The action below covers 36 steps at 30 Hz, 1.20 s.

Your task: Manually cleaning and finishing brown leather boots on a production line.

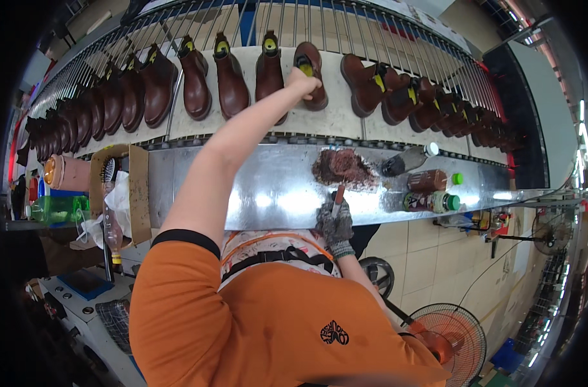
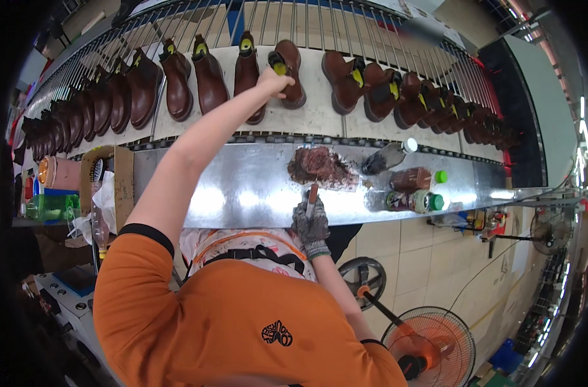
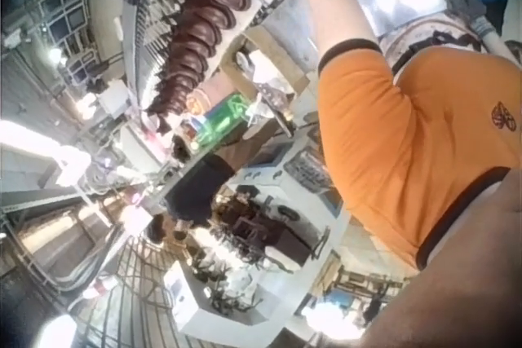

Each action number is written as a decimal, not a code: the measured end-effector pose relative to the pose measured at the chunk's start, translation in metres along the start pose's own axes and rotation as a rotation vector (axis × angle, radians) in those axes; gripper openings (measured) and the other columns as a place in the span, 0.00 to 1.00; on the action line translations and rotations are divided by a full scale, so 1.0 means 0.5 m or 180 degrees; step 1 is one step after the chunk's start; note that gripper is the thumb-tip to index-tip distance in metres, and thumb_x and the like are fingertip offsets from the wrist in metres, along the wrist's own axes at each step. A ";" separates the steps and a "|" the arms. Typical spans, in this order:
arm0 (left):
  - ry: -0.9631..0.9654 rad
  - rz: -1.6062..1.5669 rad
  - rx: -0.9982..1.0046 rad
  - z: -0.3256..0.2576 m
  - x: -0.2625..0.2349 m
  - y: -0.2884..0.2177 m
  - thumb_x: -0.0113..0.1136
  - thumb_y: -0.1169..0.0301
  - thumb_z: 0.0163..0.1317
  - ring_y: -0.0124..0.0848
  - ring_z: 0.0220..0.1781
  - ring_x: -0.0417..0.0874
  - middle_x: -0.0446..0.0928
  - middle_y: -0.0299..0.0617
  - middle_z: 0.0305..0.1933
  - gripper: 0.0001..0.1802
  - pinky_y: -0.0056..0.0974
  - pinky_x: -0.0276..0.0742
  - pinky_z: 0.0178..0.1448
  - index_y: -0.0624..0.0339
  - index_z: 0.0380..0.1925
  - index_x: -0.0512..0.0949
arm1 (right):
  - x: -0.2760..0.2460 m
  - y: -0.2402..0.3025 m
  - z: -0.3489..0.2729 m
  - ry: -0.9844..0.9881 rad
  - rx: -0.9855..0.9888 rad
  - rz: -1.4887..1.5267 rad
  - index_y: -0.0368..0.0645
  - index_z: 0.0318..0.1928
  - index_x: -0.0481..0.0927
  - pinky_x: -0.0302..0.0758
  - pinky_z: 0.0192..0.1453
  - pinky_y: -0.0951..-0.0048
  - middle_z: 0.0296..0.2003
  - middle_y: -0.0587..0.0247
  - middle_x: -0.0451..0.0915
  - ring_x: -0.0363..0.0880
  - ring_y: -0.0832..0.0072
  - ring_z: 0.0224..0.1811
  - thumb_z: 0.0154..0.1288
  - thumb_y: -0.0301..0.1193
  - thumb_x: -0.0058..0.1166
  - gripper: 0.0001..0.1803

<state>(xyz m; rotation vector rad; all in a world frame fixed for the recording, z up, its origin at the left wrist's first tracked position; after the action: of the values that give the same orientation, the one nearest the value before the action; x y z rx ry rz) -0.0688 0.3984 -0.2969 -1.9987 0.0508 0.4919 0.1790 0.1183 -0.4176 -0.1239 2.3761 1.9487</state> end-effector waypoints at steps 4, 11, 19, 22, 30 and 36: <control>-0.0505 0.0669 0.0721 0.019 0.037 -0.037 0.63 0.57 0.51 0.55 0.57 0.69 0.68 0.60 0.55 0.42 0.51 0.66 0.58 0.71 0.59 0.57 | 0.020 0.071 -0.020 0.0178 0.0819 0.0458 0.39 0.56 0.67 0.73 0.30 0.74 0.27 0.65 0.73 0.72 0.78 0.25 0.60 0.29 0.50 0.22; -0.3152 0.0735 0.0804 -0.001 -0.080 0.096 0.70 0.57 0.44 0.55 0.66 0.56 0.57 0.62 0.62 0.53 0.56 0.50 0.68 0.64 0.64 0.48 | 0.020 0.096 -0.008 0.0416 0.0833 -0.0952 0.39 0.55 0.68 0.74 0.32 0.69 0.28 0.59 0.76 0.77 0.70 0.28 0.61 0.30 0.49 0.22; -0.1696 0.1221 -0.0152 0.021 -0.111 0.158 0.75 0.58 0.34 0.50 0.60 0.65 0.65 0.56 0.56 0.57 0.47 0.61 0.65 0.58 0.64 0.52 | 0.022 0.105 -0.001 0.0111 0.0451 -0.1901 0.38 0.55 0.69 0.74 0.44 0.62 0.40 0.48 0.77 0.78 0.58 0.40 0.64 0.36 0.45 0.22; -0.1274 0.1432 -0.0022 -0.046 -0.145 0.157 0.75 0.56 0.31 0.49 0.59 0.67 0.68 0.55 0.54 0.55 0.47 0.64 0.63 0.57 0.62 0.58 | 0.015 0.106 -0.002 -0.0015 0.0166 -0.2061 0.38 0.54 0.70 0.72 0.50 0.59 0.44 0.47 0.76 0.76 0.55 0.47 0.62 0.34 0.48 0.21; -0.0672 0.1107 0.1053 -0.349 -0.221 0.253 0.71 0.62 0.29 0.51 0.52 0.72 0.72 0.56 0.50 0.49 0.47 0.68 0.57 0.60 0.58 0.64 | 0.030 0.099 -0.001 0.0312 -0.0684 -0.2719 0.35 0.53 0.69 0.73 0.33 0.65 0.31 0.54 0.76 0.75 0.64 0.26 0.59 0.34 0.52 0.23; -0.0864 0.0991 0.1096 -0.481 -0.231 0.342 0.73 0.65 0.30 0.52 0.54 0.67 0.67 0.55 0.56 0.53 0.49 0.63 0.60 0.59 0.62 0.59 | 0.005 0.058 -0.053 -0.0147 -0.0082 -0.0414 0.38 0.63 0.58 0.73 0.48 0.70 0.55 0.55 0.70 0.73 0.72 0.47 0.59 0.23 0.50 0.31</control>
<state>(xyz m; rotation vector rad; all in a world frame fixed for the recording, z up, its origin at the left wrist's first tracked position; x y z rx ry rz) -0.1399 0.0899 -0.3074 -1.5787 0.2634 0.8882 0.1735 0.0980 -0.3843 -0.2263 2.2544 1.9027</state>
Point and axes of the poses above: each hand's wrist, its own z-axis towards the middle knuckle, its own x-axis out of the palm, y = z × x, the point moved 6 cm from there along z, towards the middle knuckle
